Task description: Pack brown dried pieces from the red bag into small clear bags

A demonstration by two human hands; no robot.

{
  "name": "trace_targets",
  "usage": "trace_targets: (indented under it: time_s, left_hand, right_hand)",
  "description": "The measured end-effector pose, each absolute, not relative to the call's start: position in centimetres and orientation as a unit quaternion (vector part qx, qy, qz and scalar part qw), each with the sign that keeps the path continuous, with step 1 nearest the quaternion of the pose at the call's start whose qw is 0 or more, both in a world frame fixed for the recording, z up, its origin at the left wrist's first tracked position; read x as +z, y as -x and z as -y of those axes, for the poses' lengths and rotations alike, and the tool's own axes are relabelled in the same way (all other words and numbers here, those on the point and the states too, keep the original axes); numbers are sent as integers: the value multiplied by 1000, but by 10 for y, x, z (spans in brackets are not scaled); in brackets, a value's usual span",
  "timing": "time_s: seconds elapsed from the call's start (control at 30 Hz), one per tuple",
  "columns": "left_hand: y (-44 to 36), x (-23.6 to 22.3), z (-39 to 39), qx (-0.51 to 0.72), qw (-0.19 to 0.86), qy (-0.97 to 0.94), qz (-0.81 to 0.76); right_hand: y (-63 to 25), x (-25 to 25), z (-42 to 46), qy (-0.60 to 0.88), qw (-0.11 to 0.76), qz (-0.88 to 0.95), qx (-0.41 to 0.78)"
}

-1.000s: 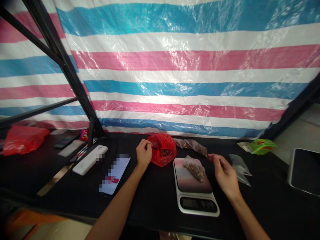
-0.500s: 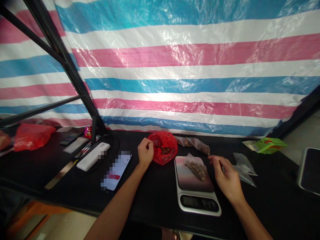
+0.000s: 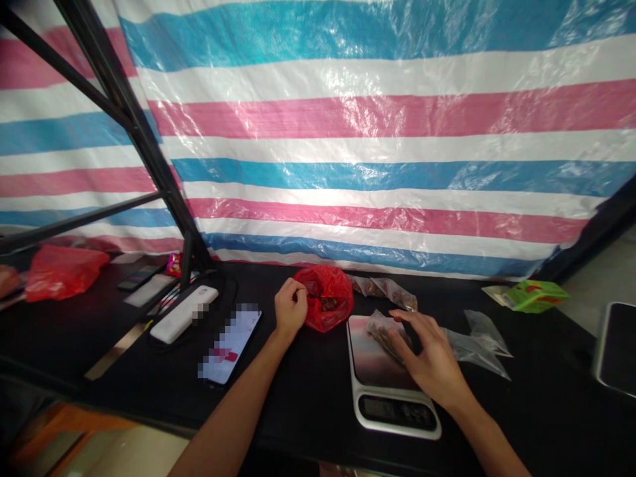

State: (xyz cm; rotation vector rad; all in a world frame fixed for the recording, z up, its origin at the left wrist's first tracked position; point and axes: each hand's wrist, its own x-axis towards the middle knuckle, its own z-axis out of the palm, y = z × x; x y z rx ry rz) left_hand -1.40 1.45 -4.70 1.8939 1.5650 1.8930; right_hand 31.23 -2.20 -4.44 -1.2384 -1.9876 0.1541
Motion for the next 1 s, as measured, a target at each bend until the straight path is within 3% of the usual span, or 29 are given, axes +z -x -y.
trace_targets:
  time_s: [0.13,0.3,0.4,0.53,0.7,1.0]
  left_hand:
    - [10,-36,-6,561,22,-695,-449]
    - [-1,-18,3,479,71,-769,-418]
    - [-1,-17,0,492,103,-746,-438]
    - [5,-27,-11,552,135,-673,-473]
    - [19,-37,-25,629,158,-502,-572]
    - [28,-35,-25,618,191,-434,-627]
  right_hand:
    - [-296,-33,13,493,327,805,39]
    - [-256,-6,-12,450,416,775,153]
    - [-213,7,-23,401,448,760,248]
    - [-161,10,-41,370,404,776,312]
    - [-133,6,-71,350,324,835,276]
    - [-118,-3,-86,389,180,897,111]
